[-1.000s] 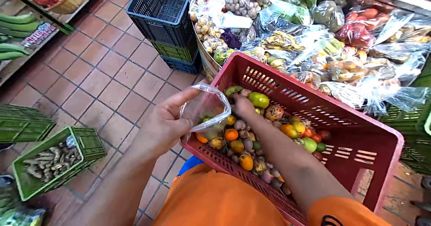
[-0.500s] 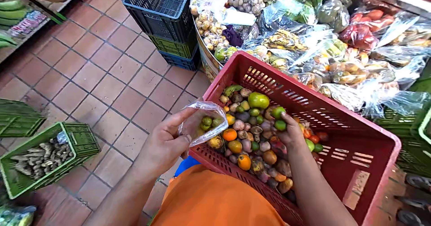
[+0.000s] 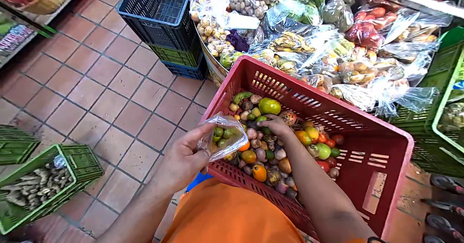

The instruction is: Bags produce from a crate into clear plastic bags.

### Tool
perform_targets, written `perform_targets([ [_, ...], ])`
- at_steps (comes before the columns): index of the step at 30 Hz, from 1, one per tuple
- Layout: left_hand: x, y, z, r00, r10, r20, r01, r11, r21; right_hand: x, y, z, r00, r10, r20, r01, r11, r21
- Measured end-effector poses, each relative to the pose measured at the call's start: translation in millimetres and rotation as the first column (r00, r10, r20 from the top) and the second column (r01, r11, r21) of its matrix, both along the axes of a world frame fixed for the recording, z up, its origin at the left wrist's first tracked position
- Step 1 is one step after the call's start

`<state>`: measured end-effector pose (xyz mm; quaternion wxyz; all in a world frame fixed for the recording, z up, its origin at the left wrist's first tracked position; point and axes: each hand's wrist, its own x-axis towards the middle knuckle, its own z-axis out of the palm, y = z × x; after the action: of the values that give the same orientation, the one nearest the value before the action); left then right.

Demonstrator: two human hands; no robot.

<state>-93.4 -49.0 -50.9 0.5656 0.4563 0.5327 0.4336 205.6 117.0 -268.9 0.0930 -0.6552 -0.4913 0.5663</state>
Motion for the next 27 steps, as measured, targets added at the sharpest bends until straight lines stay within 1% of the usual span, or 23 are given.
perform_targets([
  [1, 1.2, -1.5, 0.1, 1.000, -0.001, -0.001, 0.001, 1.000, 0.001, -4.4, 3.8, -5.6, 0.993, 0.080, 0.084, -0.081, 0.997, 0.008],
  [2, 2.3, -3.8, 1.2, 1.000, -0.005, -0.010, 0.005, 1.000, -0.002, -7.4, 4.8, -8.9, 0.984, 0.116, 0.137, -0.121, 0.992, 0.026],
  [3, 3.8, -5.8, 2.6, 0.999, 0.000, -0.032, -0.001, 1.000, -0.008, -9.4, 3.2, -6.4, 0.986, 0.100, 0.132, -0.107, 0.993, 0.051],
  [4, 5.0, -7.9, 4.4, 0.999, 0.002, -0.054, -0.003, 1.000, -0.013, -10.5, -2.2, 6.5, 0.997, 0.051, 0.062, -0.055, 0.996, 0.068],
  [5, 5.8, -9.3, 6.1, 0.997, 0.000, -0.074, -0.001, 1.000, -0.016, -11.4, -12.7, 31.7, 0.998, -0.017, -0.065, 0.021, 0.998, 0.066],
  [6, 6.7, -9.7, 7.3, 0.995, 0.006, -0.101, -0.008, 1.000, -0.018, -12.0, -27.1, 63.6, 0.969, -0.082, -0.233, 0.096, 0.994, 0.051],
  [7, 7.7, -10.5, 8.2, 0.993, 0.007, -0.120, -0.009, 1.000, -0.019, -10.3, -43.1, 96.7, 0.899, -0.115, -0.422, 0.131, 0.991, 0.008],
  [8, 8.9, -11.1, 10.0, 0.990, 0.003, -0.139, -0.005, 1.000, -0.013, -5.6, -60.1, 128.9, 0.787, -0.100, -0.609, 0.101, 0.994, -0.032],
  [9, 10.7, -11.3, 11.3, 0.988, 0.004, -0.154, -0.005, 1.000, -0.007, 0.7, -75.3, 156.0, 0.633, -0.040, -0.773, 0.022, 0.999, -0.033],
  [10, 12.5, -11.0, 12.4, 0.986, 0.000, -0.165, 0.000, 1.000, -0.002, 5.8, -86.8, 178.2, 0.471, 0.055, -0.881, -0.087, 0.996, 0.015],
  [11, 15.0, -10.5, 13.1, 0.983, -0.006, -0.186, 0.005, 1.000, -0.003, 7.3, -93.8, 195.5, 0.325, 0.144, -0.935, -0.190, 0.978, 0.085],
  [12, 18.0, -10.0, 13.2, 0.977, -0.015, -0.215, 0.013, 1.000, -0.011, 5.1, -97.5, 207.9, 0.221, 0.204, -0.954, -0.271, 0.952, 0.140],
  [13, 20.5, -9.3, 13.2, 0.968, -0.046, -0.245, 0.042, 0.999, -0.025, 0.0, -100.6, 216.5, 0.183, 0.221, -0.958, -0.320, 0.935, 0.155],
  [14, 23.9, -8.6, 13.0, 0.960, -0.080, -0.267, 0.073, 0.997, -0.035, -6.3, -103.5, 221.7, 0.193, 0.218, -0.957, -0.359, 0.923, 0.138],
  [16, 32.6, -8.6, 10.2, 0.947, -0.124, -0.297, 0.120, 0.992, -0.030, -16.9, -108.5, 220.3, 0.220, 0.153, -0.963, -0.398, 0.916, 0.055],
  [17, 35.9, -8.6, 8.6, 0.942, -0.150, -0.301, 0.151, 0.988, -0.019, -19.1, -110.2, 214.6, 0.198, 0.107, -0.974, -0.403, 0.915, 0.018],
  [19, 41.4, -9.6, 4.9, 0.946, -0.166, -0.280, 0.172, 0.985, -0.003, -19.9, -116.2, 199.9, 0.098, 0.020, -0.995, -0.376, 0.926, -0.018],
  [23, 48.1, -13.4, -0.5, 0.945, -0.168, -0.282, 0.166, 0.986, -0.031, -20.3, -137.7, 170.2, -0.158, -0.107, -0.982, -0.241, 0.968, -0.066],
  [25, 50.6, -14.6, -2.8, 0.944, -0.173, -0.280, 0.170, 0.985, -0.036, -17.6, -148.7, 158.4, -0.240, -0.164, -0.957, -0.212, 0.971, -0.113],
  [27, 52.4, -15.9, -4.6, 0.949, -0.173, -0.263, 0.172, 0.985, -0.028, -15.5, -155.1, 152.6, -0.316, -0.247, -0.916, -0.224, 0.958, -0.181],
])
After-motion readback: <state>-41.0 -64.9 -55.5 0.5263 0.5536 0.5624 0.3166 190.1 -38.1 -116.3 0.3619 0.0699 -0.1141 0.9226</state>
